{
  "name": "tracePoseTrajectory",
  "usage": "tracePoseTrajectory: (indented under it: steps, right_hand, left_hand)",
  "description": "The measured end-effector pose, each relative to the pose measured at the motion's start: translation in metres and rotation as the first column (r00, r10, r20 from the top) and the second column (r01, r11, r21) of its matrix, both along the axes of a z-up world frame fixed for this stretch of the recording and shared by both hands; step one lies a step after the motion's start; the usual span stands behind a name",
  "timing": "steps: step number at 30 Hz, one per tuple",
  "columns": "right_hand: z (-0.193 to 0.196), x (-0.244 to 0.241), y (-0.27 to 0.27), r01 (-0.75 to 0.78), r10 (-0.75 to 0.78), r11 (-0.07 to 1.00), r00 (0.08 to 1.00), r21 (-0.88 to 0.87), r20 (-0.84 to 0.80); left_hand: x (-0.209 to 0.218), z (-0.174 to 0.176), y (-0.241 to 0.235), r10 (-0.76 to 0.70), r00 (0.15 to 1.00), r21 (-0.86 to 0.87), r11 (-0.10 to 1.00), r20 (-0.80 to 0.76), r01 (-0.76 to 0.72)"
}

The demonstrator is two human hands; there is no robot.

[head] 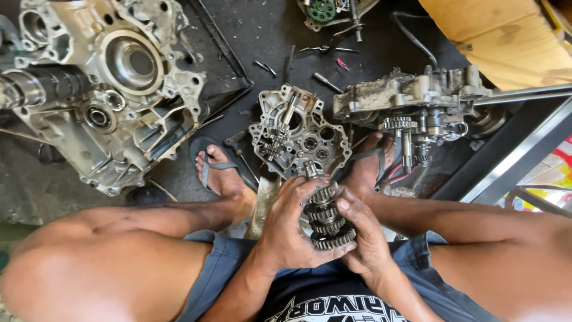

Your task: Assembling and inspecting motorcycle transmission gears within an engine casing on a workshop floor

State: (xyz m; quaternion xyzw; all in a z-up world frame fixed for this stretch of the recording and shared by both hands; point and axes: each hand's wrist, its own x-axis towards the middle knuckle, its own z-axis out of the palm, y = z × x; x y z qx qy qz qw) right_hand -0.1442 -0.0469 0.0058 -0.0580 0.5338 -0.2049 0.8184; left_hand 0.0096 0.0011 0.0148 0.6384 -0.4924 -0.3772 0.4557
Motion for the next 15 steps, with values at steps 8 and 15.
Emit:
tracePoseTrajectory:
  steps: [8, 15]
  right_hand:
    - [0.002, 0.0009, -0.0032, 0.006, -0.006, 1.0, 0.999, -0.004, 0.053]
    - [0.0038, 0.0037, -0.0045, 0.01, -0.01, 0.999, 1.0, 0.036, -0.017]
  left_hand:
    - [0.0015, 0.0011, -0.0057, -0.003, 1.0, 0.008, 1.0, -0.001, 0.003]
    - [0.0003, 0.0022, -0.0056, 0.004, 1.0, 0.033, 0.999, -0.014, -0.003]
